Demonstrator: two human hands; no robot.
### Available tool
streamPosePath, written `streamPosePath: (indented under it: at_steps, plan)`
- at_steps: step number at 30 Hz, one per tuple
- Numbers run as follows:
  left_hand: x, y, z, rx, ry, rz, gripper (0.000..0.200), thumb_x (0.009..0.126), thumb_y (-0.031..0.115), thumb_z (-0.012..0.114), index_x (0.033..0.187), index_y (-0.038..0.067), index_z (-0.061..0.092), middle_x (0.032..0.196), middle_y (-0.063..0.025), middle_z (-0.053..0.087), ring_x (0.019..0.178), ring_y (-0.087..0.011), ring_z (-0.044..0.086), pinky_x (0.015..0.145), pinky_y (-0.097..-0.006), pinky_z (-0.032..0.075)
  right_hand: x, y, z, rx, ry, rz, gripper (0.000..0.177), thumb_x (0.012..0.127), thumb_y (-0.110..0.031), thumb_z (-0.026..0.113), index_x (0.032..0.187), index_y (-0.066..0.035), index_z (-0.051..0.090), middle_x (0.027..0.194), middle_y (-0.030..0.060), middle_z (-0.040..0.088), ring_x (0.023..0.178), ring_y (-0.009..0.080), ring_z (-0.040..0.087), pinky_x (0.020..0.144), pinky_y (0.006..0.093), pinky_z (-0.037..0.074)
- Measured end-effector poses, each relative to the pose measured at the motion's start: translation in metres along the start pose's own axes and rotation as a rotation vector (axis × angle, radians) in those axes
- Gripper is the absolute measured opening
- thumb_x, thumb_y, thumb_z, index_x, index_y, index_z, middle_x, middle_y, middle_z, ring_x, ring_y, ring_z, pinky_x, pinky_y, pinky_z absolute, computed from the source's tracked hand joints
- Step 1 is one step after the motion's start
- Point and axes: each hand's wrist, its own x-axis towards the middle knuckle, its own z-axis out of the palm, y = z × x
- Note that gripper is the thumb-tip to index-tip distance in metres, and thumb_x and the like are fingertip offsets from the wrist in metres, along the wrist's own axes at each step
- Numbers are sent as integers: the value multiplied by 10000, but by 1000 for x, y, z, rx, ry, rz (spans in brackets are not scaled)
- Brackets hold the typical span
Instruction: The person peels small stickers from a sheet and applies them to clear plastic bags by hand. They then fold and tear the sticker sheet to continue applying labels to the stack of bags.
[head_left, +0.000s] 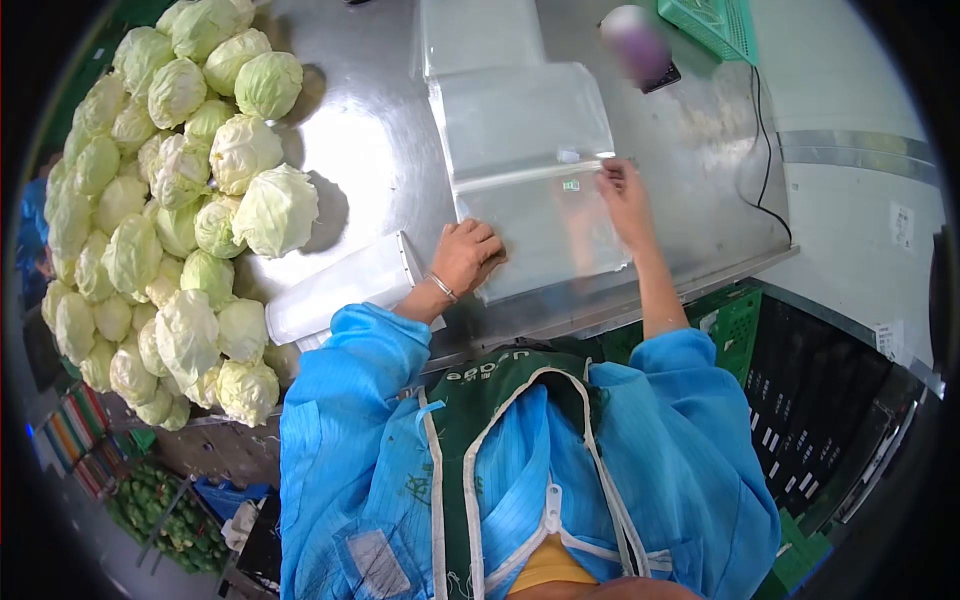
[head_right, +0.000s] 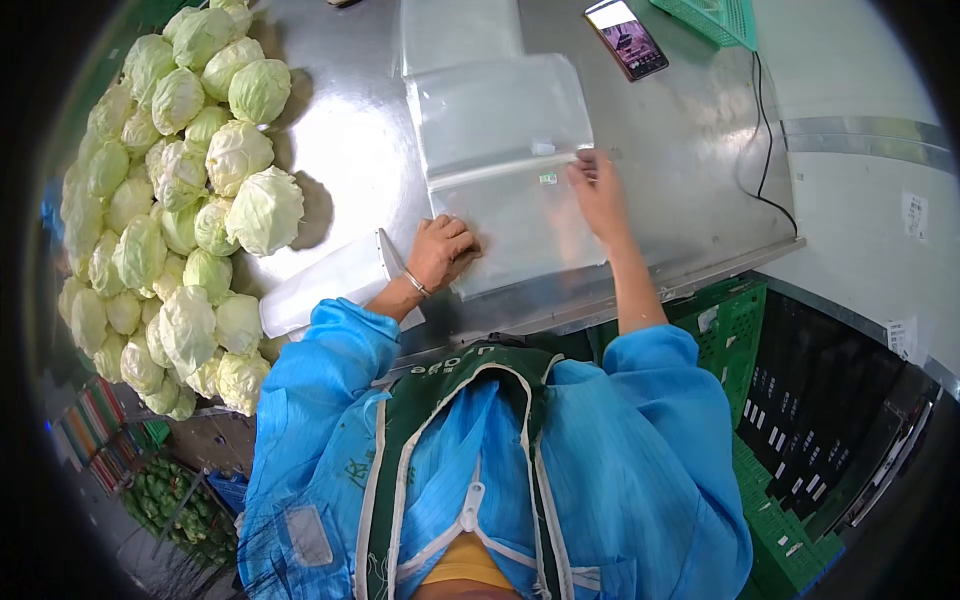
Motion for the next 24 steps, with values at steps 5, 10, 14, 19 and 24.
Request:
streamPosePath:
  at_steps: [5,10,14,19,24]
  plan:
    - [0,5,-21,-92,37,89,217,702,239,750,873,171,635,906,15,539,946,-216,512,766,-383,370,-20,1,-41,314,94,146,259,914,-155,585,1097,20,529,948,93,605,856,155,603,778,286,487]
    - [8,-9,-12,-48,88,75,222,723,225,761,901,136,665,788,-24,564,809,-185,548,738,-320,405,-44,20,-48,346,51,265,255,932,-190,564,1100,-1,531,909,85,615,811,148,616,725,248,478]
    - [32,-14,-20,-702,225,-404,141,806,180,700,822,49,651,717,-33,613,666,-151,553,646,-286,450,-55,23,-50,427,137,273,242,940,-194,553,1092,-7,530,877,71,617,762,139,615,682,262,483]
    - [86,-47,-67,-1066,830,-674,260,815,200,698,933,-24,638,806,-33,627,703,-123,560,677,-257,465,-49,23,-44,466,363,225,177,945,-163,541,1044,-18,555,846,65,626,716,127,603,640,247,472]
    - [20,-59,-115,-663,662,-547,211,847,194,649,976,26,653,877,-45,655,792,-128,589,755,-279,470,-52,8,-5,400,-288,333,194,932,-126,547,1091,-17,565,845,47,623,733,119,606,643,242,470]
